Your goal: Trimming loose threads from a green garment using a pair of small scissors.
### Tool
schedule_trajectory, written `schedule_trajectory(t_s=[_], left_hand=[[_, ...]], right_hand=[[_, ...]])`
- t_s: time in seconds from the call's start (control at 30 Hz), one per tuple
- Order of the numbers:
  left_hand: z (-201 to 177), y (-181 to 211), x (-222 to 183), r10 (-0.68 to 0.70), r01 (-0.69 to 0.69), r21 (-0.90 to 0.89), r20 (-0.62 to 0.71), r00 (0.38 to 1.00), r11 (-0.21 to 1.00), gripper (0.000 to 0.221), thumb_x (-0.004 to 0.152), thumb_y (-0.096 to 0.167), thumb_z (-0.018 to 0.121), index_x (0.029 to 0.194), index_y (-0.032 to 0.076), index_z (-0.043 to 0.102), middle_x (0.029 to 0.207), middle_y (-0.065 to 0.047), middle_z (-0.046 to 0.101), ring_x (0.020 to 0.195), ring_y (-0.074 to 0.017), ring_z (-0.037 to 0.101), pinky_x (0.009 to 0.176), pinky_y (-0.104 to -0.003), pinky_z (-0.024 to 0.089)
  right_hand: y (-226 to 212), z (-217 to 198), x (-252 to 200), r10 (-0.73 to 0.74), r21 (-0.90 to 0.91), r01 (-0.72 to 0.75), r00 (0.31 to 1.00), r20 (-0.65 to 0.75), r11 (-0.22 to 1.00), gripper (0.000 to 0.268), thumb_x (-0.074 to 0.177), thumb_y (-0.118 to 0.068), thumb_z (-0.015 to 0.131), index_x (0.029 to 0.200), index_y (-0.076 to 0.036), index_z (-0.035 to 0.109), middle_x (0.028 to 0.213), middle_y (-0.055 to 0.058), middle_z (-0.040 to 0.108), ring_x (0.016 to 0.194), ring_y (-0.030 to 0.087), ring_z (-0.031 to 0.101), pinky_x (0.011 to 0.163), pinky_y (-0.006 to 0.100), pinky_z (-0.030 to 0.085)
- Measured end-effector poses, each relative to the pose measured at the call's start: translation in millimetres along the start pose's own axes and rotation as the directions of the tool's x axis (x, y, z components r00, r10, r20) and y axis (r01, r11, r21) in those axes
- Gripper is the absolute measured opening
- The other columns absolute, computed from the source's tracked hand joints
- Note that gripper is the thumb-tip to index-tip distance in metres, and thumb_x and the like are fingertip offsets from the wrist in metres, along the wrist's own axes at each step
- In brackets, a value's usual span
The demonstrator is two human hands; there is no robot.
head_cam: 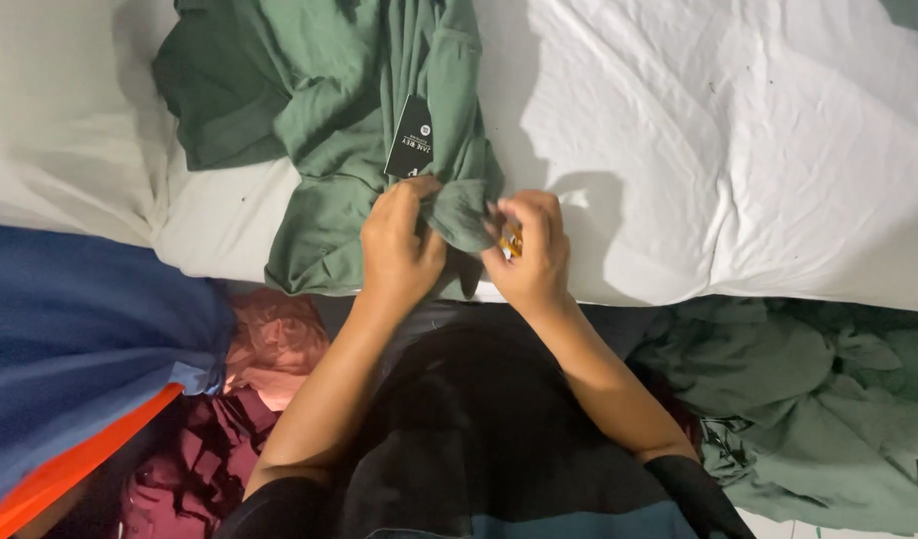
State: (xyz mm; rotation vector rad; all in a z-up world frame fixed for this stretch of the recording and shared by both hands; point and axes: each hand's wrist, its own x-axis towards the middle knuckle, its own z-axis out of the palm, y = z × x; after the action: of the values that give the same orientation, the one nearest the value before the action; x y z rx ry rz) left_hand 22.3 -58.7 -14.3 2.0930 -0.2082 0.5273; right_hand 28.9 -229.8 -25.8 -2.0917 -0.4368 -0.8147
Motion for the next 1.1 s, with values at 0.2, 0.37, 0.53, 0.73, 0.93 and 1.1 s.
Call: schedule_trajectory(t_s=[0.2, 0.37, 0.53, 0.73, 0.93, 1.1], left_hand=[[-7.0, -11.4, -10.7, -0.081, 0.074, -0.162, -0.034, 0.996, 0.984, 0.019, 0.1, 0.006, 0.057, 0.114, 0.003, 0.069, 0.101, -0.016, 0.074, 0.097, -0.0403, 0.071, 0.088, -0.048, 0.055], [-17.0, -3.8, -8.6, -0.131, 0.103, -0.246, -0.102, 0.986, 0.964, 0.026, 0.101, -0.001, 0.048, 0.12, 0.001, 0.066, 0.107, -0.018, 0.075, 0.103, -0.039, 0.071, 0.093, -0.049, 0.055], [-15.9, 3.5, -5.2, -0.078, 0.051, -0.239, -0.105, 0.991, 0.97, 0.041, 0.097, -0.012, 0.038, 0.125, -0.001, 0.066, 0.114, -0.019, 0.075, 0.107, -0.0394, 0.071, 0.098, -0.049, 0.054], [-13.6, -4.5, -13.9, -0.067, 0.037, -0.222, -0.127, 0.99, 0.974, 0.044, 0.098, -0.013, 0.044, 0.137, 0.0, 0.06, 0.127, -0.019, 0.07, 0.11, -0.0376, 0.07, 0.099, -0.051, 0.054], [-41.1, 3.0, -27.3, 0.145, -0.13, -0.157, 0.085, 0.986, 0.979, 0.068, 0.077, 0.033, 0.09, 0.128, -0.001, 0.058, 0.118, -0.021, 0.064, 0.118, -0.0479, 0.062, 0.109, -0.062, 0.043], [-61.5, -0.2, -48.0, 0.201, -0.208, -0.007, 0.287, 0.937, 0.978, 0.07, 0.074, 0.042, 0.088, 0.129, 0.008, 0.061, 0.125, -0.016, 0.06, 0.135, -0.0493, 0.051, 0.116, -0.065, 0.029]], right_hand=[[-1.9, 12.9, 13.7, 0.051, 0.085, -0.051, 0.999, 0.008, 0.995, 0.013, 0.086, 0.007, 0.071, 0.093, -0.001, 0.063, 0.086, 0.011, 0.064, 0.076, 0.035, 0.068, 0.068, 0.036, 0.057], [30.9, 9.2, -10.0, -0.02, 0.078, 0.035, 0.983, -0.183, 0.996, 0.014, 0.076, 0.008, 0.065, 0.085, -0.001, 0.061, 0.083, 0.012, 0.061, 0.071, 0.029, 0.062, 0.067, 0.033, 0.053], [23.5, 0.5, -7.1, -0.065, 0.017, 0.071, 0.965, -0.255, 0.997, 0.014, 0.071, 0.01, 0.062, 0.077, -0.002, 0.059, 0.086, 0.014, 0.068, 0.066, 0.023, 0.062, 0.062, 0.029, 0.054], [5.4, -2.7, 16.9, 0.134, -0.035, -0.146, 0.963, -0.235, 0.989, 0.016, 0.097, -0.006, 0.058, 0.082, -0.009, 0.061, 0.08, 0.004, 0.076, 0.054, 0.019, 0.062, 0.053, 0.023, 0.047], [75.9, -15.8, 6.7, 0.866, 0.479, -0.776, 0.496, 0.06, 0.411, 0.012, 0.098, -0.002, 0.047, 0.096, -0.013, 0.048, 0.075, 0.0, 0.057, 0.042, 0.005, 0.045, 0.033, 0.023, 0.047], [46.2, -26.7, 27.1, 0.709, 0.343, -0.701, 0.694, 0.128, 0.625, 0.029, 0.098, 0.003, 0.066, 0.117, -0.01, 0.048, 0.111, 0.011, 0.061, 0.047, 0.008, 0.048, 0.043, 0.021, 0.05]])
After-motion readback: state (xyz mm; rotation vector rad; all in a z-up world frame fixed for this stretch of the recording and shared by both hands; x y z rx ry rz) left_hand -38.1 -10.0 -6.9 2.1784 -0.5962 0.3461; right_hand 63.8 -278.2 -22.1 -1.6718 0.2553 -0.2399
